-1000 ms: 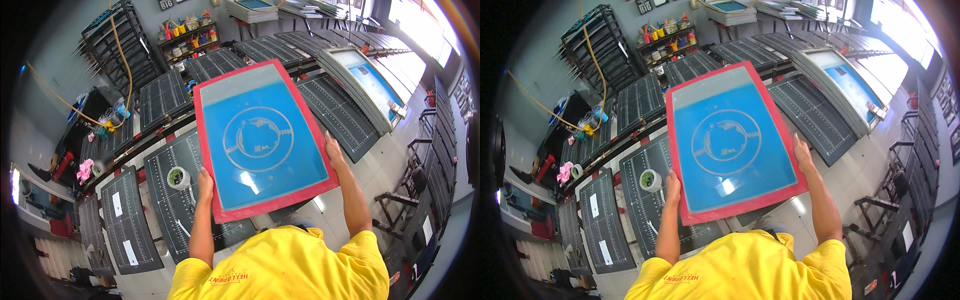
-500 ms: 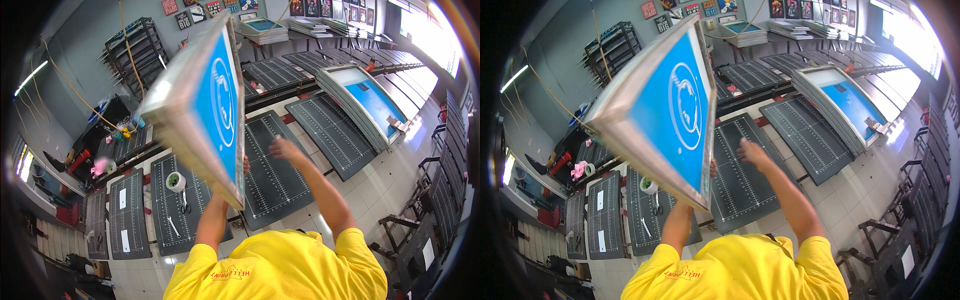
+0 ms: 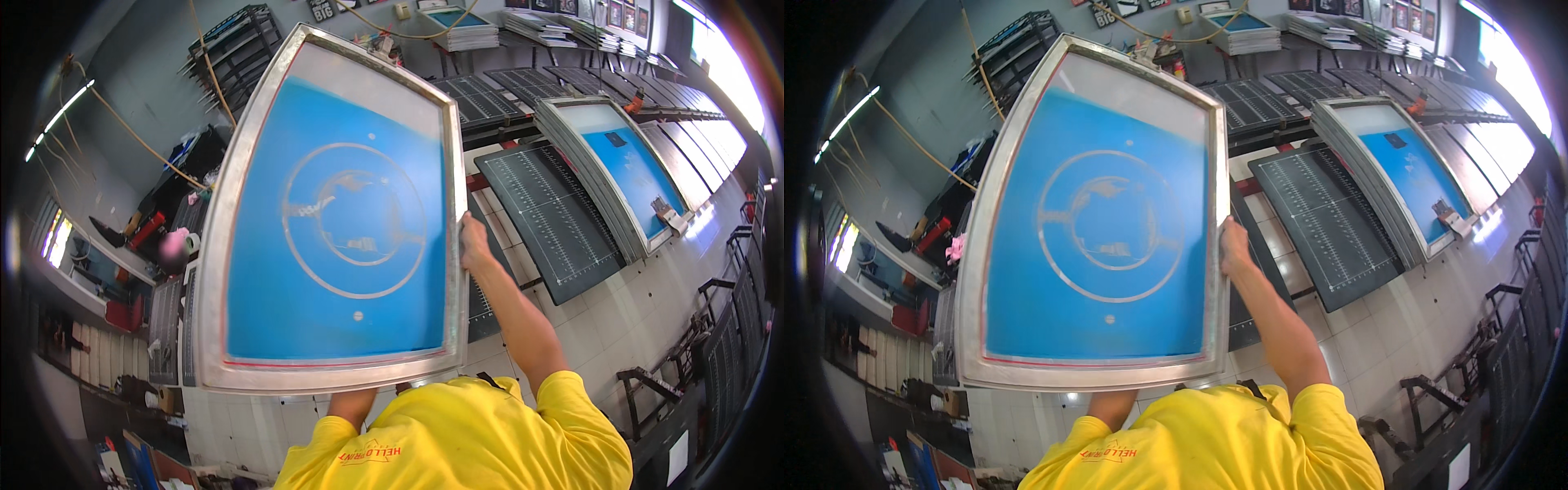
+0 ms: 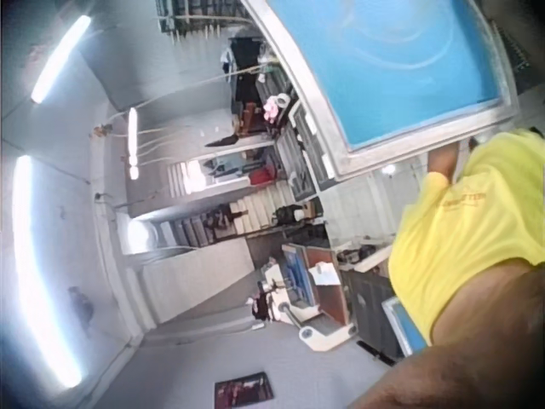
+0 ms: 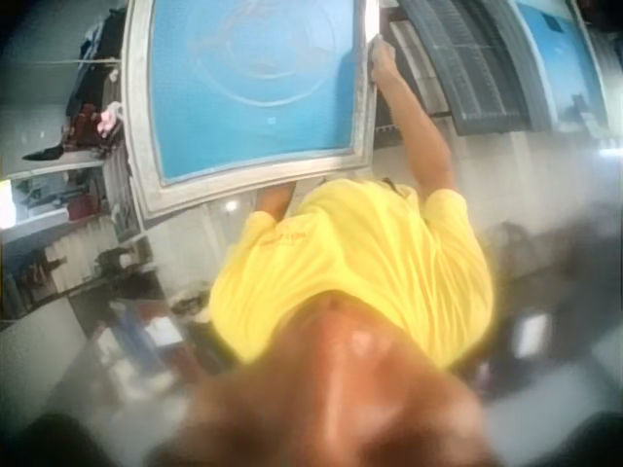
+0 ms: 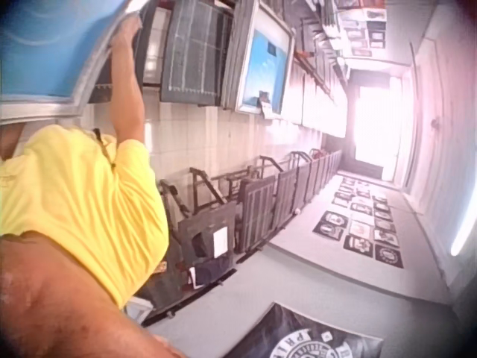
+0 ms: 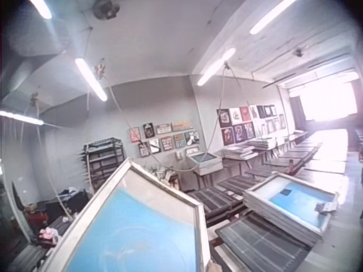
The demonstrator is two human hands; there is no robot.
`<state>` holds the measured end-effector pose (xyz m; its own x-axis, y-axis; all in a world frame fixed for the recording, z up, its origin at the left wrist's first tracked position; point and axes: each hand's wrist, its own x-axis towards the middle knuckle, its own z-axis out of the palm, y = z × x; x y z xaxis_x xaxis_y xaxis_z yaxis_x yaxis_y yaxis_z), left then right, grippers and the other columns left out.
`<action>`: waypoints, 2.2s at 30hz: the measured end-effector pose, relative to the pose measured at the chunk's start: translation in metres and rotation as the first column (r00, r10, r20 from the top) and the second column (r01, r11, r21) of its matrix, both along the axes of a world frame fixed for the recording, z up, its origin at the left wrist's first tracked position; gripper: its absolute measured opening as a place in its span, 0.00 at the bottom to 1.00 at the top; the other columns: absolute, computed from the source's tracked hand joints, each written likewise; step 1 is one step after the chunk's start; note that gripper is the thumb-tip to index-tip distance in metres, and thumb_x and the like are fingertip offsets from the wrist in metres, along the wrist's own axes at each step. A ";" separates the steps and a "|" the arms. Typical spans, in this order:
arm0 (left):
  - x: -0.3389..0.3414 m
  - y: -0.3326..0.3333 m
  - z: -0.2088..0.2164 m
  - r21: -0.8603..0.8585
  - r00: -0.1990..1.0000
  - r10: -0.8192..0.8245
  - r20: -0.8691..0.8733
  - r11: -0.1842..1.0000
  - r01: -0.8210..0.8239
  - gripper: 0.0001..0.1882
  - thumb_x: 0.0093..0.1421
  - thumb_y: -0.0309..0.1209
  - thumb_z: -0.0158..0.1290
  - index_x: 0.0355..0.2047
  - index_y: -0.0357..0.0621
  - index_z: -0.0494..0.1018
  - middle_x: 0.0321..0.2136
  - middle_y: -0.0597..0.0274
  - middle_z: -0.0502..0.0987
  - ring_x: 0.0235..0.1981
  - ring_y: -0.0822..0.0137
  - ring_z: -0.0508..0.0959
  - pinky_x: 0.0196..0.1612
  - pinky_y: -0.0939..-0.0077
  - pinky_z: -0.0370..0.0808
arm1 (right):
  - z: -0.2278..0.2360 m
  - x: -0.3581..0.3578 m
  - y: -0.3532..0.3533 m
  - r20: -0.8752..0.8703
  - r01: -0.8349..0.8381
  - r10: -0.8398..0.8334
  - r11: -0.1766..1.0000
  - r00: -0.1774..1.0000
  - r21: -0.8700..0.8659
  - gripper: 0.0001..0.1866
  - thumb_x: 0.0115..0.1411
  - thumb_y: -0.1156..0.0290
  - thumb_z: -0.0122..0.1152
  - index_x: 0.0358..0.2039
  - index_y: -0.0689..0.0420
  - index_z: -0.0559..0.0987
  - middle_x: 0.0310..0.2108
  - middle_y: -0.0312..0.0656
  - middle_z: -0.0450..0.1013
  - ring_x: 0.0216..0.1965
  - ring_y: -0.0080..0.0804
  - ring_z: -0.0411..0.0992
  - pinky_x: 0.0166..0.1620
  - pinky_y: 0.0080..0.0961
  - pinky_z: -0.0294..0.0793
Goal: The person applies adhesive tape to the edges of a screen printing frame. They use a roll of tape to cover the gaps between the screen and the frame, pressing the tape down by hand and cutting it with scissors.
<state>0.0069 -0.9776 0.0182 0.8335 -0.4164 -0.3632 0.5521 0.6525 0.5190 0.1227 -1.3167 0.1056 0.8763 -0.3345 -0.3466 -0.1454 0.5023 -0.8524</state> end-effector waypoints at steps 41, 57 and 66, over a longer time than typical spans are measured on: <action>0.041 0.021 -0.011 0.846 0.862 0.296 0.412 0.227 -0.483 0.20 0.68 0.37 0.49 0.46 0.29 0.76 0.34 0.60 0.78 0.36 0.70 0.73 0.42 0.73 0.70 | -0.088 0.090 -0.122 -0.182 -0.120 -0.049 0.582 0.982 -0.804 0.25 0.65 0.56 0.50 0.40 0.70 0.81 0.38 0.62 0.79 0.44 0.57 0.77 0.49 0.44 0.72; 0.032 0.020 -0.006 0.913 0.915 0.192 0.353 0.142 -0.382 0.22 0.69 0.38 0.48 0.53 0.29 0.73 0.44 0.54 0.78 0.46 0.67 0.75 0.51 0.73 0.69 | -0.089 0.043 -0.143 -0.123 -0.152 0.097 0.400 0.988 -0.904 0.22 0.65 0.58 0.53 0.46 0.66 0.80 0.39 0.54 0.79 0.43 0.44 0.77 0.48 0.36 0.72; -0.021 0.010 0.001 0.861 0.871 0.268 0.412 0.197 -0.468 0.17 0.70 0.33 0.45 0.47 0.29 0.75 0.31 0.61 0.76 0.33 0.71 0.72 0.41 0.74 0.70 | -0.079 -0.035 -0.136 -0.064 -0.042 -0.017 0.586 0.998 -0.809 0.19 0.64 0.64 0.54 0.45 0.66 0.81 0.36 0.48 0.80 0.39 0.33 0.76 0.46 0.29 0.72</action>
